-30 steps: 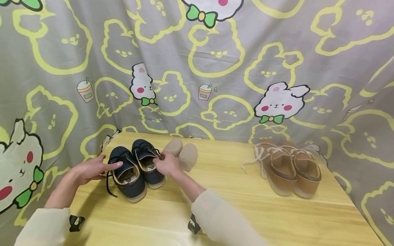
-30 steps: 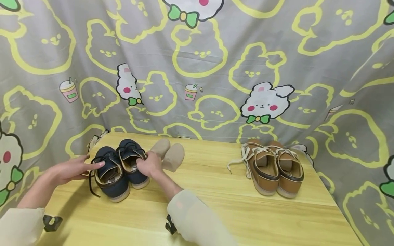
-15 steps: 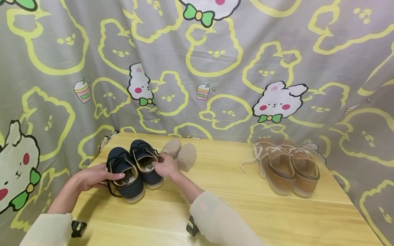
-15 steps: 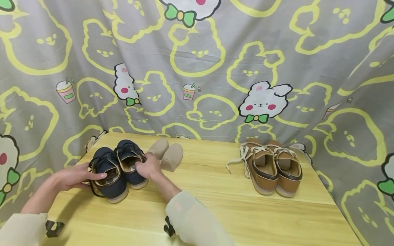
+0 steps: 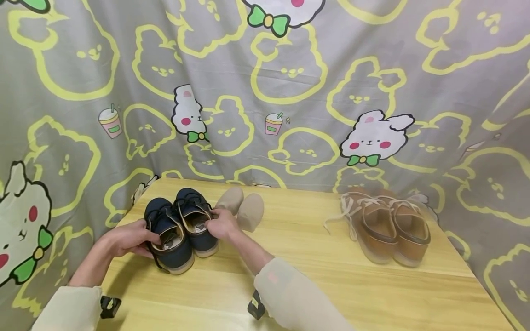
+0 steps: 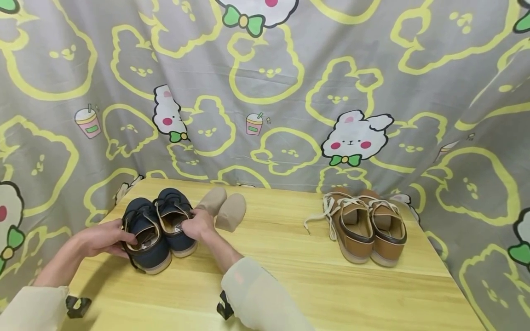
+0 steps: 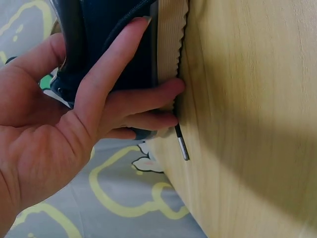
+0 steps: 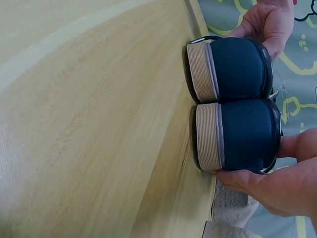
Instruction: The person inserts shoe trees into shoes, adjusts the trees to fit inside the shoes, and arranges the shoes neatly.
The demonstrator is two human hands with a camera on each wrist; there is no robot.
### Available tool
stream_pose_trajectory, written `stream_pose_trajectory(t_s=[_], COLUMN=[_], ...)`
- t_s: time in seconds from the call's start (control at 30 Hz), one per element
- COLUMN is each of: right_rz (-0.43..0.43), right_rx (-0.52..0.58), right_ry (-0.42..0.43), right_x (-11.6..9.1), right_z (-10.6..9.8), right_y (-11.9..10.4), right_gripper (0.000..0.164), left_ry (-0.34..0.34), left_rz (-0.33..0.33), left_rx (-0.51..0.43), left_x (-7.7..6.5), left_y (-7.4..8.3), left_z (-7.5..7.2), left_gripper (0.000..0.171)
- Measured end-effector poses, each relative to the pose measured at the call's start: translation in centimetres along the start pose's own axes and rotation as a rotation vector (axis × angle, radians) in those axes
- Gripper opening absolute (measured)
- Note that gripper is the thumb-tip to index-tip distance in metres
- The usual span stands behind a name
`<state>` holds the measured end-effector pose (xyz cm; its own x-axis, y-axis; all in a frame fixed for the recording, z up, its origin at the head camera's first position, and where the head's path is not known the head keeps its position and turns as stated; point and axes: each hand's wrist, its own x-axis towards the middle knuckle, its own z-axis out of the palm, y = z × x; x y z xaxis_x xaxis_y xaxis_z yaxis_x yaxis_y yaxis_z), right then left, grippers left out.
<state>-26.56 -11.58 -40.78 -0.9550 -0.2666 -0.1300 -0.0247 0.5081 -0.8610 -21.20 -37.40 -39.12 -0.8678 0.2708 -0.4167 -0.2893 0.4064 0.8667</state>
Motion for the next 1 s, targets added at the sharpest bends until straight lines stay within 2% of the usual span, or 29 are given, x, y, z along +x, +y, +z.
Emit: stream_pose_trajectory(t_s=[0.37, 0.6, 0.83, 1.0], right_rz=[0.043, 0.066, 0.100, 0.104], right_rx=[0.131, 0.224, 0.306, 0.306], right_ry=[0.038, 0.046, 0.070, 0.079], right_x=[-0.4, -0.9, -1.0, -1.1], right_z=[0.5, 0.6, 0.7, 0.6], right_y=[-0.1, -0.3, -0.4, -0.7], right_gripper=[0.051, 0.054, 0.055, 0.056], left_ry=[0.031, 0.118, 0.113, 0.135], left_rz=[0.000, 0.006, 0.036, 0.045], left_rx=[0.022, -0.005, -0.012, -0.007], left_x=[-0.1, 0.0, -0.1, -0.5], left_y=[-0.3, -0.4, -0.1, 0.2], left_z=[-0.2, -0.5, -0.5, -0.6], left_gripper=[0.023, 0.054, 0.052, 0.065])
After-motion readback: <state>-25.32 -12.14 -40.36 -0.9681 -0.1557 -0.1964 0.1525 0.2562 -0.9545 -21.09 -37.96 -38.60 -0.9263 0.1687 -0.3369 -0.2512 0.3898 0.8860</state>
